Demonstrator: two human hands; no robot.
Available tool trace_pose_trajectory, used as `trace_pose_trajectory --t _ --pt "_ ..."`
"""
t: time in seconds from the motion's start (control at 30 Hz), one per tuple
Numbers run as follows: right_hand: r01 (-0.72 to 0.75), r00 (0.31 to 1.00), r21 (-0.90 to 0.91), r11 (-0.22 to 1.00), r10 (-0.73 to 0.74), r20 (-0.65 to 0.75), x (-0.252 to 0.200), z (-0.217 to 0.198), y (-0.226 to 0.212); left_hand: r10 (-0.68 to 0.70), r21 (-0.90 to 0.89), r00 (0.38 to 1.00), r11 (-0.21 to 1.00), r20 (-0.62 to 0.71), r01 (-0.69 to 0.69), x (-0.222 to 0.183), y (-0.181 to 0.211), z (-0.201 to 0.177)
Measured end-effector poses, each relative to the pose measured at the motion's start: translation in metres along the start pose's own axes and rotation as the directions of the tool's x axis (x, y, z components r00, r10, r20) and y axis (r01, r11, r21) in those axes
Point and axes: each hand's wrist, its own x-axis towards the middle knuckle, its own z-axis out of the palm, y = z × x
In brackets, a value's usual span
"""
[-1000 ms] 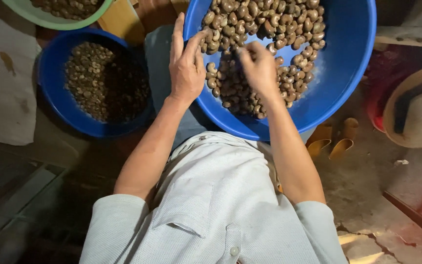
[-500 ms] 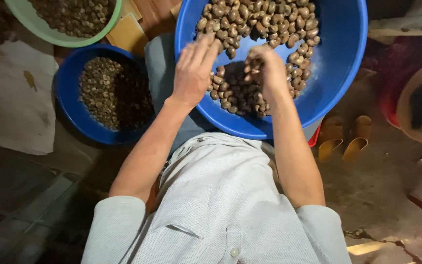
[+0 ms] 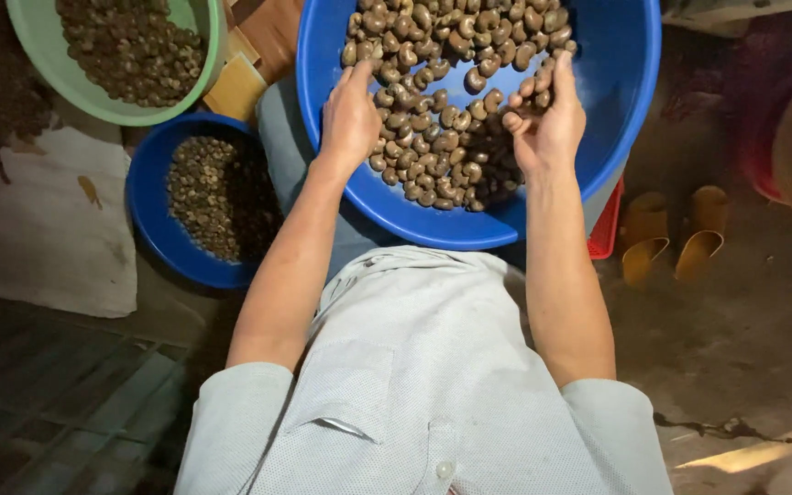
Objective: The person sits with a large blue basin of cashew nuts on their lap and uses both hands to sort through the nuts. They pick up handfuls of cashews, sift them, and occasionally transfer smaller amounts into a red basket or other containers nearby.
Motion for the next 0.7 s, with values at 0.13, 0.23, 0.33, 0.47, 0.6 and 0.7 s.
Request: trace_pose_trajectory --t 0.13,0.23,0.33,0.47,0.6,0.7 --pt "0.005 0.999 -0.155 0.988 -0.012 -0.039 -0.005 0.008 0.005 0.101 0.127 0.994 0.986 0.043 -0.106 0.0 -0.015 0.003" --pt "0.01 1.0 -0.226 0.974 -0.005 0.021 -0.003 0.005 0.012 0.044 0.233 0.98 0.968 0.194 -0.09 0.003 -0.023 0.017" --pt "0.004 1.0 -0.296 0.955 0.003 0.021 -0.005 0.007 0.014 -0.006 0.266 0.988 0.963 0.153 -0.035 0.005 -0.023 0.025" --pt "0.061 0.996 -0.549 0.833 -0.017 0.085 -0.014 0.02 0.021 0.087 0.291 0.995 0.952 0.045 -0.097 0.013 -0.013 0.026" --pt "0.323 0.943 -0.831 0.452 -0.081 0.323 -0.025 0.041 0.034 0.055 0.253 0.988 0.963 0.143 -0.09 0.024 -0.018 0.041" --pt "0.484 0.874 -0.86 0.159 -0.057 0.482 -0.019 0.048 0.05 0.08 0.309 0.99 0.944 0.118 -0.113 0.028 -0.028 0.052"
